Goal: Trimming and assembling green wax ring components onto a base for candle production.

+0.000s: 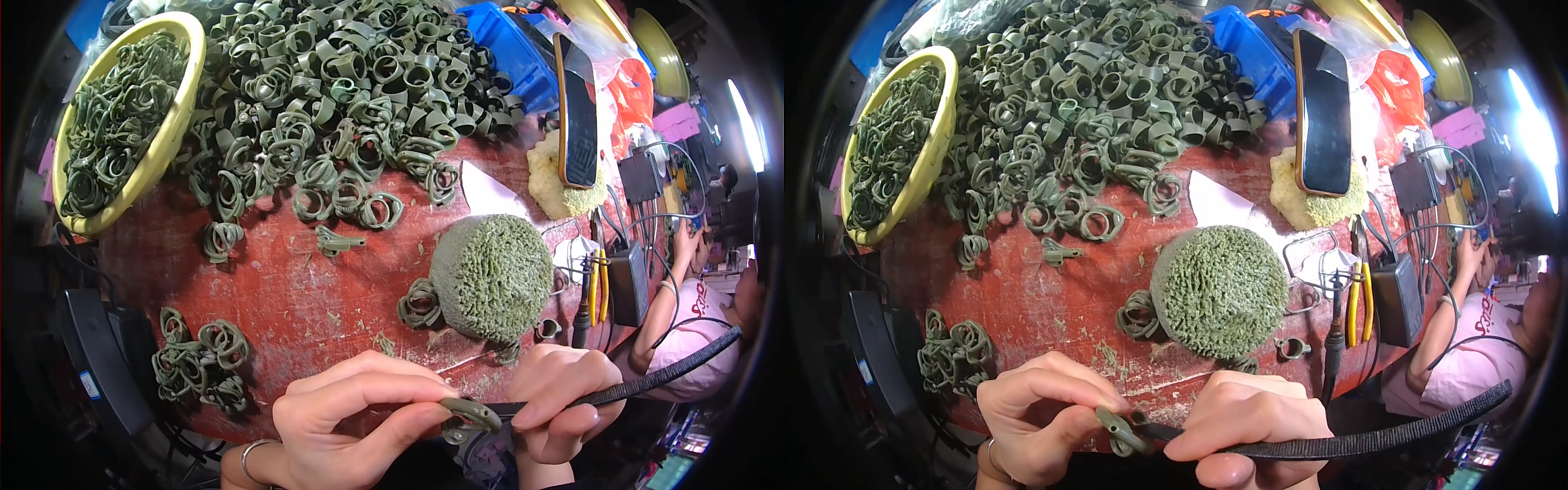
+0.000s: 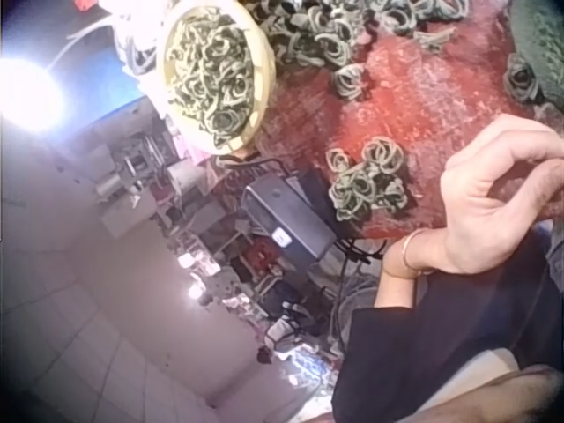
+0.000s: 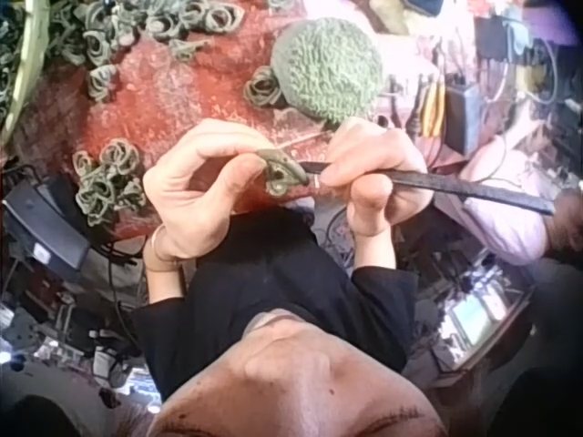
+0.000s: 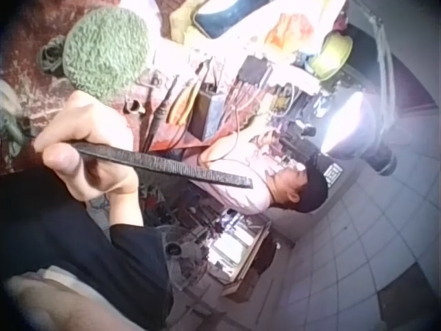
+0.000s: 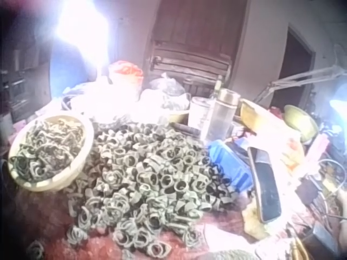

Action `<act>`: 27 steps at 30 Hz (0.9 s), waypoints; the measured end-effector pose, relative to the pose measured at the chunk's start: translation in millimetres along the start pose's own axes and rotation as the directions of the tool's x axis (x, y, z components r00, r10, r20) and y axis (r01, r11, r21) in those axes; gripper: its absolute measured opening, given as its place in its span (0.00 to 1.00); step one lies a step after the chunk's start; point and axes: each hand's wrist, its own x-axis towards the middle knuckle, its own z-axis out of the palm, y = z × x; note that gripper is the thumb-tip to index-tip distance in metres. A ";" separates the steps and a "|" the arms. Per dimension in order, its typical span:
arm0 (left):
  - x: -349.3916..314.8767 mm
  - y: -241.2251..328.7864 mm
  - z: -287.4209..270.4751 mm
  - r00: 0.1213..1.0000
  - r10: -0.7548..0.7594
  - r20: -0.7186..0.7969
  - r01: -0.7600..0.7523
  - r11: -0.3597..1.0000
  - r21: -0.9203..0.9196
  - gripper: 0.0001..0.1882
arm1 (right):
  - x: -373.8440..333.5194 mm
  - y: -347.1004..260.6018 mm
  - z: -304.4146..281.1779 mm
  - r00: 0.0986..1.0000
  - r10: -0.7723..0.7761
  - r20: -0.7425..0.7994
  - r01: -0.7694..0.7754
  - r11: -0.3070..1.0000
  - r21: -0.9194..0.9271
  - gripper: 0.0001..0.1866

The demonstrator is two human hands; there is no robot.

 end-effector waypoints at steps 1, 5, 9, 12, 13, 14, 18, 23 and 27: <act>1.2 0.0 -0.2 0.999 0.029 0.012 -0.030 0.999 0.040 0.05 | 0.1 -0.4 0.3 1.000 0.009 -0.008 -0.009 1.000 -0.016 0.22; -0.9 8.1 -4.4 0.997 0.072 0.008 -0.072 0.989 0.126 0.05 | -2.3 2.2 8.2 0.997 -0.057 0.048 0.057 0.998 -0.004 0.21; 2.6 1.0 -1.1 0.998 0.064 0.024 -0.066 0.992 0.106 0.05 | -3.3 7.8 0.9 0.989 -0.122 -0.083 0.122 0.993 -0.007 0.20; 1.6 5.5 -0.1 0.994 0.106 0.030 -0.109 0.981 0.158 0.06 | 0.2 5.2 2.8 0.992 -0.080 -0.100 0.078 0.997 -0.021 0.21; 2.7 6.3 1.3 0.991 0.122 0.050 -0.129 0.970 0.206 0.07 | 3.3 6.4 0.6 0.999 -0.033 0.026 0.035 0.998 -0.055 0.22; 4.4 6.3 2.7 0.991 0.121 0.058 -0.131 0.970 0.203 0.07 | 6.8 7.4 -1.0 0.989 0.019 0.148 -0.005 0.996 -0.093 0.23; 5.1 17.6 5.0 0.978 0.014 0.208 -0.087 0.934 0.346 0.09 | 10.7 0.1 -14.5 0.957 0.027 0.290 -0.035 0.999 0.022 0.08; -1.4 8.7 -0.4 0.969 0.204 0.140 -0.235 0.936 0.262 0.09 | -6.7 -0.3 -2.5 0.945 -0.151 -0.290 0.203 0.966 0.161 0.17; -4.2 4.4 -1.6 0.954 0.260 0.147 -0.292 0.915 0.278 0.12 | -30.0 -11.0 -15.1 0.974 -0.217 -0.061 0.199 0.955 -0.218 0.19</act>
